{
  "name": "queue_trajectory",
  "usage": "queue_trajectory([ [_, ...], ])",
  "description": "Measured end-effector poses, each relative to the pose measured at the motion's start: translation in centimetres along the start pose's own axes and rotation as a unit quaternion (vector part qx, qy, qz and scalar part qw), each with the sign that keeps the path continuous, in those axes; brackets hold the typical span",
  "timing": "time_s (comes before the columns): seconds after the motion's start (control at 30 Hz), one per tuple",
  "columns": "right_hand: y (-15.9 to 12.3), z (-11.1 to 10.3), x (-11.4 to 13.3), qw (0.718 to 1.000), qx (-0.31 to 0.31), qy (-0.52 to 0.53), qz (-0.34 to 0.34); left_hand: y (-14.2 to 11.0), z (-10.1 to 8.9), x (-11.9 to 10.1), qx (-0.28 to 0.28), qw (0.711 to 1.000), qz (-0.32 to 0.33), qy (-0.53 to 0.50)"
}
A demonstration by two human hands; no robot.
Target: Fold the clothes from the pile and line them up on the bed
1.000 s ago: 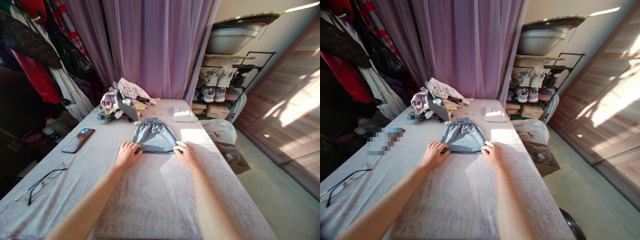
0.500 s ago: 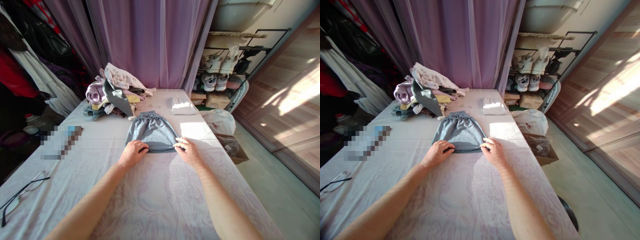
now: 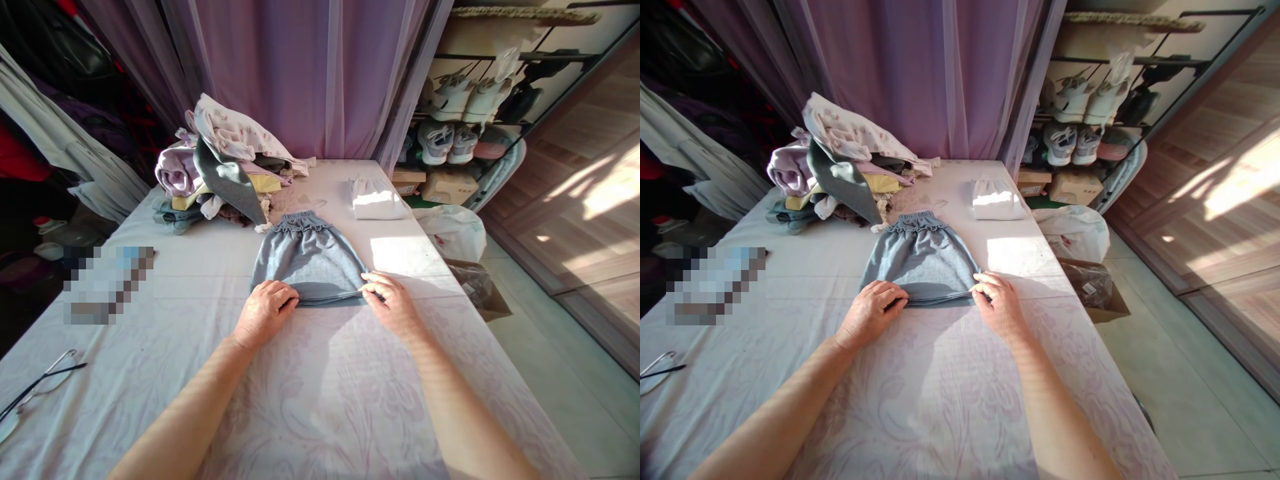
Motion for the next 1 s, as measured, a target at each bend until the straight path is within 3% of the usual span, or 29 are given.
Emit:
queue_trajectory([
  [0.23,-0.04,-0.16,0.22,1.000,-0.001,0.002,-0.008,-0.02,-0.20,0.11,-0.013,1.000,-0.008,-0.020],
  [1.0,-0.90,-0.02,0.00,0.999,0.034,-0.020,-0.031,-0.32,0.17,0.32,0.031,0.999,-0.013,-0.016],
])
Point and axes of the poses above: each hand's wrist, its own y-axis towards the middle knuckle, its own z-axis out of the palm, x = y × z, the point moved 10 cm from there along y, towards the middle knuckle, and after that the axes turned 12 degrees about -y, right-handed, at the moved point
